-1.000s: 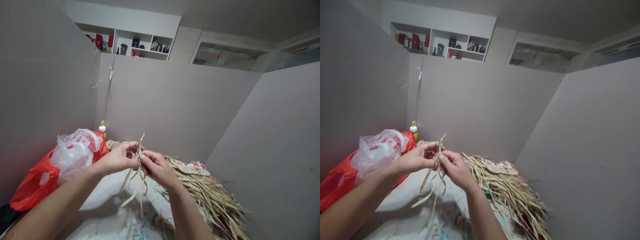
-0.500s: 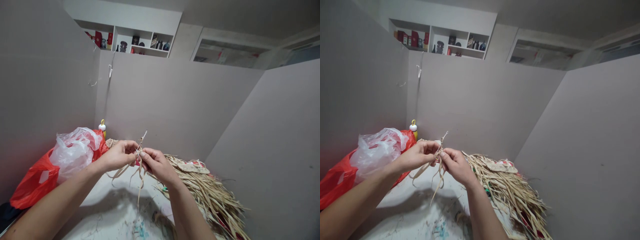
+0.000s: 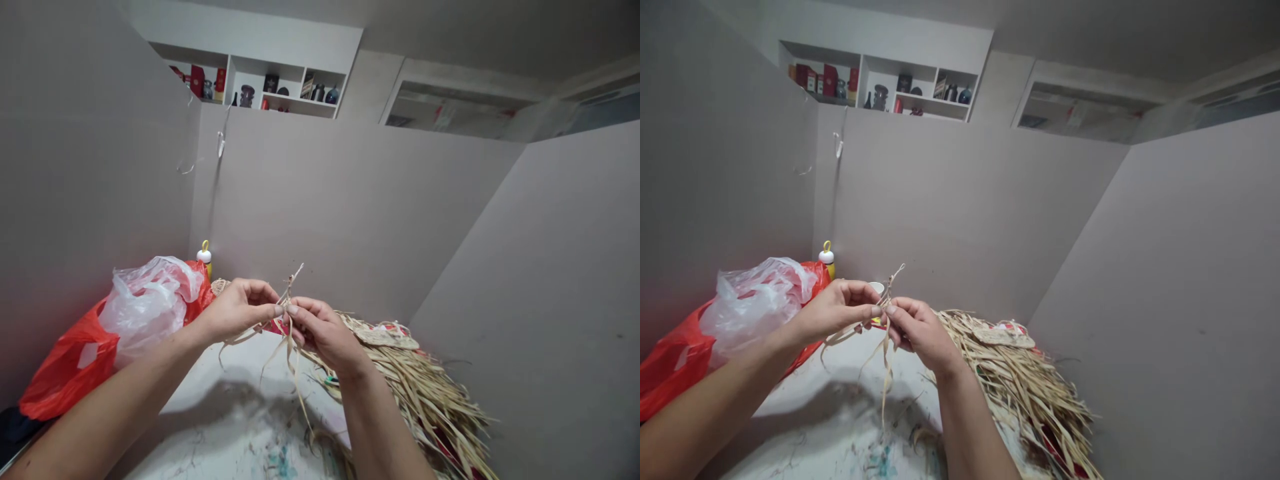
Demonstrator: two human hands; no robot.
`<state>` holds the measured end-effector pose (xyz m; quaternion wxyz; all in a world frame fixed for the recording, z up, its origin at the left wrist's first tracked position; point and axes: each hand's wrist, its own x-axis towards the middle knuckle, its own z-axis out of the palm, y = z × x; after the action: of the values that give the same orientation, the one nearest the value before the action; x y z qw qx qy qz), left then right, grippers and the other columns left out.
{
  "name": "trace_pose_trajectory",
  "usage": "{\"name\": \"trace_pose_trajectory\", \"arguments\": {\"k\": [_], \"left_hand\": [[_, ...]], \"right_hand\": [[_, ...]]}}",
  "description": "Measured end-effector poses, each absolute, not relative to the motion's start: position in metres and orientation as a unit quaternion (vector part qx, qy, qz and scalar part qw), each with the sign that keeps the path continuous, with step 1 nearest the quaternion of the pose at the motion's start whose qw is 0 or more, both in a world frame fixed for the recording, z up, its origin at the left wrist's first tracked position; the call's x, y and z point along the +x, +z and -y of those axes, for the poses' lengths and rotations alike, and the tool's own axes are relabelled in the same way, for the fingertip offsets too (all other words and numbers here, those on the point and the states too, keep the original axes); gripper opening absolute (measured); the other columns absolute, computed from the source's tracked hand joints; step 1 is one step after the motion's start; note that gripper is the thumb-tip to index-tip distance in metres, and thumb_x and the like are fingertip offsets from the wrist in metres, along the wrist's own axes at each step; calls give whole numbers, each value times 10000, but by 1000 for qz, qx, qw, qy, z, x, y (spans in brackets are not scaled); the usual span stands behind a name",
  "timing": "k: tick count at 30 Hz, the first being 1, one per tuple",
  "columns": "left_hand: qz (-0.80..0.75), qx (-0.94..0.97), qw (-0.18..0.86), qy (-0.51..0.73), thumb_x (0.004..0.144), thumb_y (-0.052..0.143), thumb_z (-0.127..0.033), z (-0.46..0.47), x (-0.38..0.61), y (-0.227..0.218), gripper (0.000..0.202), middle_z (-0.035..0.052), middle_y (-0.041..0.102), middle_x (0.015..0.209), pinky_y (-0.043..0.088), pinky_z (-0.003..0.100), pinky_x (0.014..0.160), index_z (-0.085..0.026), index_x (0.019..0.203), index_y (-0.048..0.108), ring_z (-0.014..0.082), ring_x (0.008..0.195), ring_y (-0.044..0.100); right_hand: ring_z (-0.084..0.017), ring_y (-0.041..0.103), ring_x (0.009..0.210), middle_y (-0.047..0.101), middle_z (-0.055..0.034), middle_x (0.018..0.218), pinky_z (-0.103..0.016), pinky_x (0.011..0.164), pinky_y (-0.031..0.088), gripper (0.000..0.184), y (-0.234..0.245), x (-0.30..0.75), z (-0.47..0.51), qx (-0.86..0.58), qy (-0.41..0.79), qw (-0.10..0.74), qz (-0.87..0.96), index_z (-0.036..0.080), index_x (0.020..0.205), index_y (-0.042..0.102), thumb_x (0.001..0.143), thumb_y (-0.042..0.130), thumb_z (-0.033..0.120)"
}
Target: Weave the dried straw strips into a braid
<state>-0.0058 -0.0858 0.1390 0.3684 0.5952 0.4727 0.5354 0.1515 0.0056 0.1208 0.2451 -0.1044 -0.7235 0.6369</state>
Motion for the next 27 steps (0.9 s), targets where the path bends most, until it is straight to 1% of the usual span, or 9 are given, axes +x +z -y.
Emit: {"name": "trace_pose_trajectory", "arguments": {"k": [3, 8, 13, 18, 20, 24, 27], "left_hand": [[-468, 603, 329, 556, 713, 675, -300, 85, -6, 136, 170, 36, 673, 738, 471, 256, 649, -142, 772, 652, 121, 684, 603], [-475, 606, 305, 560, 735, 640, -253, 86, -4, 135, 120, 42, 679, 732, 483, 265, 668, -139, 753, 668, 136, 706, 620], [-509, 598, 269, 557, 734, 641, -277, 89, -1, 138, 142, 41, 667, 725, 480, 261, 639, -137, 722, 620, 136, 687, 615], [-483, 582, 327, 566, 698, 682, -251, 89, -3, 138, 209, 7, 641, 699, 450, 233, 608, -159, 854, 578, 104, 643, 581], [-487, 574, 338, 564, 693, 681, -240, 89, -4, 138, 204, -2, 626, 669, 435, 223, 591, -157, 853, 586, 95, 618, 564], [-507, 588, 292, 558, 717, 634, -245, 88, -4, 138, 110, 2, 617, 651, 411, 212, 564, -143, 756, 639, 86, 586, 532], [-523, 610, 240, 545, 740, 585, -230, 89, -2, 137, 121, 9, 625, 656, 405, 222, 578, -142, 727, 667, 93, 598, 527]], "right_hand": [[-37, 260, 391, 448, 59, 465, -195, 385, 151, 336, 121, 152, -6, -118, 631, 248, 726, 152, 682, 519, 857, 551, 437], [-36, 281, 391, 455, 50, 468, -193, 391, 161, 348, 120, 152, -7, -131, 620, 254, 731, 135, 683, 567, 842, 568, 445], [-39, 284, 389, 454, 45, 455, -199, 392, 161, 377, 120, 149, -5, -141, 610, 264, 734, 137, 608, 546, 826, 580, 443], [-39, 254, 382, 432, 51, 422, -213, 393, 144, 410, 118, 146, -4, -152, 602, 278, 733, 140, 541, 512, 822, 586, 430], [-39, 245, 380, 432, 52, 417, -216, 393, 134, 400, 117, 145, -4, -152, 605, 280, 729, 141, 546, 515, 822, 587, 421], [-39, 245, 393, 427, 57, 435, -217, 403, 127, 362, 116, 143, -4, -142, 631, 285, 707, 137, 588, 539, 822, 595, 407], [-39, 246, 398, 418, 60, 446, -218, 408, 124, 354, 116, 142, -4, -126, 646, 293, 694, 134, 599, 548, 824, 594, 403]]}}
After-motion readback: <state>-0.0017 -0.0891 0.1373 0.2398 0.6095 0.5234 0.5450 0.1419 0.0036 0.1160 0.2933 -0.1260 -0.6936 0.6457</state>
